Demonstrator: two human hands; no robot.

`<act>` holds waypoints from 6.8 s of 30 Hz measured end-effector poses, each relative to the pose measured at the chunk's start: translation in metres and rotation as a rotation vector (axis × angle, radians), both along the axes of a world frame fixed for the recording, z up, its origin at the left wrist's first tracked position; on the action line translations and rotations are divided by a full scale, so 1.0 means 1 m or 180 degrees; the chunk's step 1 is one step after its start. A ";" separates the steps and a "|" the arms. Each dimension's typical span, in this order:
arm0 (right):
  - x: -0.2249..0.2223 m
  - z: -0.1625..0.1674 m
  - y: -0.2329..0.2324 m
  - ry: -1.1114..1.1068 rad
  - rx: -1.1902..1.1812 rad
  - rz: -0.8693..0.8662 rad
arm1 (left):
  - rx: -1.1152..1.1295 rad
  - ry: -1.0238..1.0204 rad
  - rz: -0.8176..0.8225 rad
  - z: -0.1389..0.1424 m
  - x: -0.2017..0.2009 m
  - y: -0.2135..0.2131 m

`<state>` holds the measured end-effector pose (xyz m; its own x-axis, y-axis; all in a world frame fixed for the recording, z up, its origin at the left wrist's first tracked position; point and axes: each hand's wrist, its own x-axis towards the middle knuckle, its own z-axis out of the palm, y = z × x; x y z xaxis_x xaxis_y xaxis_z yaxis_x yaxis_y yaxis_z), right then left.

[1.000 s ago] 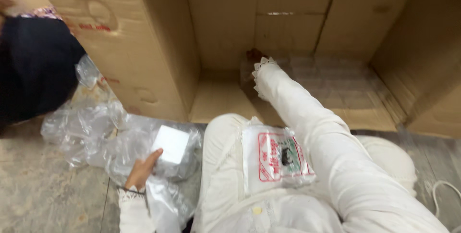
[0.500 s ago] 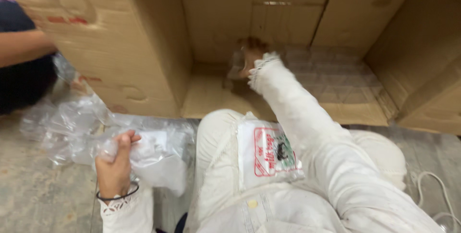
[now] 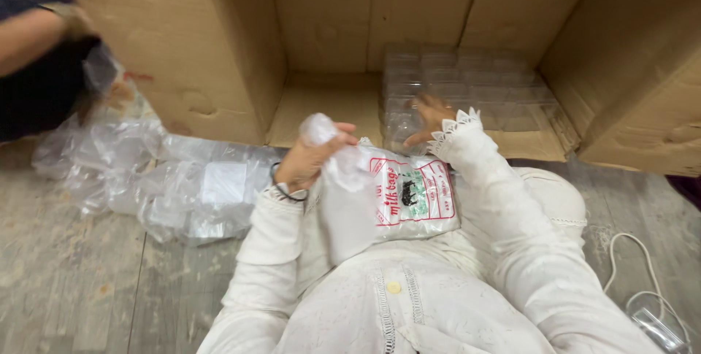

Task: The person sits on the floor and places small clear plastic containers into plastic bags one at a time, then puts the bagged containers into a large cardboard box in front of them. Another person nearby handles containers and bags on the floor.

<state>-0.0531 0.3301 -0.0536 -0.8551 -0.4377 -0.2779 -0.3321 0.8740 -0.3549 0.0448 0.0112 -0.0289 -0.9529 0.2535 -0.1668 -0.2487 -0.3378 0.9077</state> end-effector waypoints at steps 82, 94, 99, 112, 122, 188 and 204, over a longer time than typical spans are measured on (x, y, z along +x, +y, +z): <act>0.071 -0.066 -0.041 -0.1350 -0.5719 -0.2832 | -0.0205 0.0409 0.0700 -0.065 -0.043 0.087; 0.122 -0.014 -0.136 -0.0768 -0.4279 -0.0914 | -0.1215 -0.0751 -0.1934 -0.140 0.071 -0.035; 0.122 -0.008 -0.125 -0.0214 -0.3631 -0.0751 | -0.0974 0.1147 -0.0463 -0.144 0.064 -0.148; 0.100 -0.026 -0.069 -0.0402 -0.3466 -0.1279 | -0.5375 -0.0284 0.2629 -0.050 0.035 -0.256; 0.117 0.036 -0.127 -0.1822 -0.4451 -0.0285 | -0.0838 0.2035 0.1054 0.031 0.053 0.010; 0.034 -0.070 -0.034 0.0276 -0.3305 -0.3166 | -0.2894 -0.0139 0.0059 -0.097 -0.111 0.105; 0.059 -0.079 -0.084 -0.0543 -0.4233 -0.1004 | -0.0976 -0.0757 -0.2071 -0.084 0.026 -0.005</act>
